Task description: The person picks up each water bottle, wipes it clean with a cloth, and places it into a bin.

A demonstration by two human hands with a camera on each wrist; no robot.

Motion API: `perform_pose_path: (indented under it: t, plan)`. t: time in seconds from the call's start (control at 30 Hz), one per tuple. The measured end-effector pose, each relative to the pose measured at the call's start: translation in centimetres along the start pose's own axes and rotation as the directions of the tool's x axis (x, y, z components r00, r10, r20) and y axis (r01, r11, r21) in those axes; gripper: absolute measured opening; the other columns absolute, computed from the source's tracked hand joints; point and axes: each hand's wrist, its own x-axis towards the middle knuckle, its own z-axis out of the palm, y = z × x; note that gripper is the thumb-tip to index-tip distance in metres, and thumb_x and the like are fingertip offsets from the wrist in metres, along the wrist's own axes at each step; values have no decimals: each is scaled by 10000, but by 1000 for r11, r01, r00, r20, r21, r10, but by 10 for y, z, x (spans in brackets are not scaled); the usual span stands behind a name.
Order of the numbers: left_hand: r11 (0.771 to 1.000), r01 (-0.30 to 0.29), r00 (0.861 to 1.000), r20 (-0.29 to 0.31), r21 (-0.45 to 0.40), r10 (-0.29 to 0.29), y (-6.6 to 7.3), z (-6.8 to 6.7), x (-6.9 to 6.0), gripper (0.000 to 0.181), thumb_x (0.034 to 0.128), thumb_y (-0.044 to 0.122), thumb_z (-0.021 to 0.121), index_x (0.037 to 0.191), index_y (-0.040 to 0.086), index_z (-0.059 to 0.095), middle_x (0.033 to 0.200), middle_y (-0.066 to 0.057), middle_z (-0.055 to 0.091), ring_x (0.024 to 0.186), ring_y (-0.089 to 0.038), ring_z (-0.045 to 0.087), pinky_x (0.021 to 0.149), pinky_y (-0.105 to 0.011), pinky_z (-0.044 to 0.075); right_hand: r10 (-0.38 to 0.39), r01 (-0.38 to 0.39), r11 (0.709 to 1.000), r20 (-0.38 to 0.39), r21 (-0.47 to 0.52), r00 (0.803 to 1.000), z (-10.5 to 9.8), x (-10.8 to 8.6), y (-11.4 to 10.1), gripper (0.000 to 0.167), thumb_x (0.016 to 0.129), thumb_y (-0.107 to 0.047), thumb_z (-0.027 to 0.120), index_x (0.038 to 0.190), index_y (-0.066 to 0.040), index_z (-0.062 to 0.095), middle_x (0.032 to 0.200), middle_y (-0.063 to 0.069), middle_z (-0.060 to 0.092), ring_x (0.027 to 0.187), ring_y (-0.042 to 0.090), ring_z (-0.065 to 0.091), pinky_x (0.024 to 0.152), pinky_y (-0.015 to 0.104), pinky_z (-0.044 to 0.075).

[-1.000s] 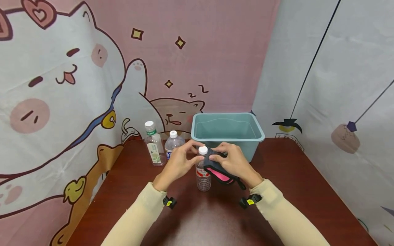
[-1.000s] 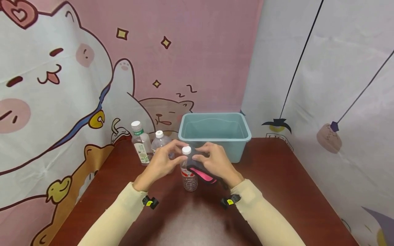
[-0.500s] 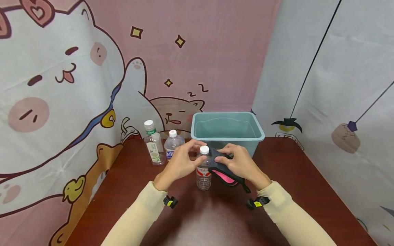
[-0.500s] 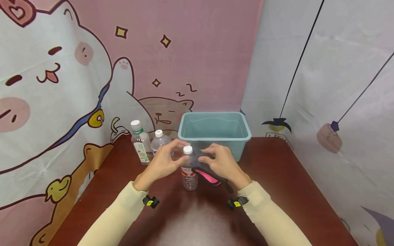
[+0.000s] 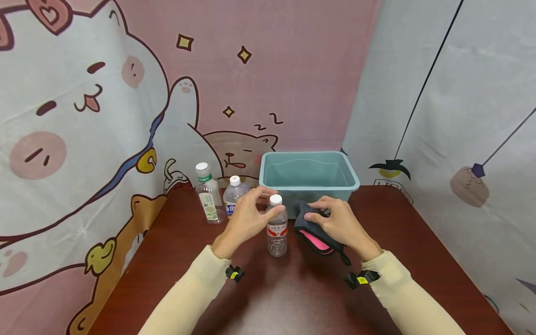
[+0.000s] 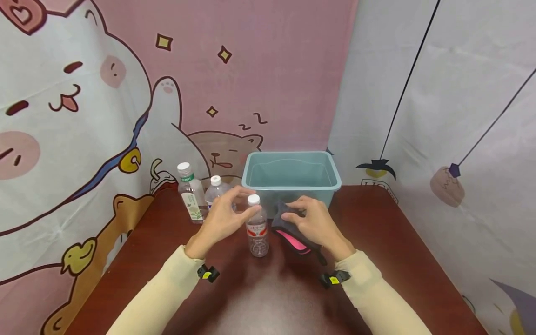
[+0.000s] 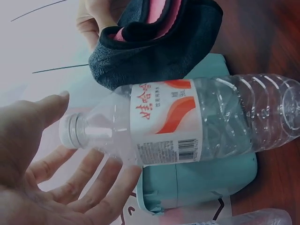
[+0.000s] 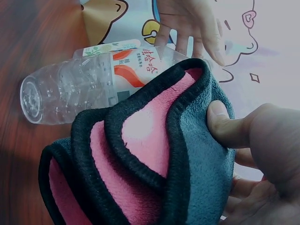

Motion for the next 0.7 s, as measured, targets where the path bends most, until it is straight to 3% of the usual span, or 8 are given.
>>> perform_pose_path:
  t: [0.33,0.57,0.7]
  plan:
    - [999,-2,997,-71,44,5,1,7,1,424,1002,297,964,1341,117,782,1205,-132,842,1096,-339,857,939,-527,713,11,-11,1000,-5,-4,1000,-4,-8,5,298,1030,-216,926,1302,-98,895,1092,18,834,973,173,731,722,252,561]
    - [997,4,996,-93,72,2,3,12,2,386,994,325,972,1292,148,800,1155,-80,852,1023,-263,858,863,-435,715,23,-23,1000,-15,-8,1000,-3,-12,7,288,1014,-189,939,1287,-106,901,1065,10,836,931,156,726,707,250,571]
    - [996,-2,995,-95,84,10,5,12,3,343,1012,288,955,1272,126,799,1168,-97,833,1019,-264,849,871,-448,721,22,-22,1000,-12,0,1000,-1,-14,8,280,1013,-183,938,1279,-101,903,1072,14,844,942,149,734,707,246,579]
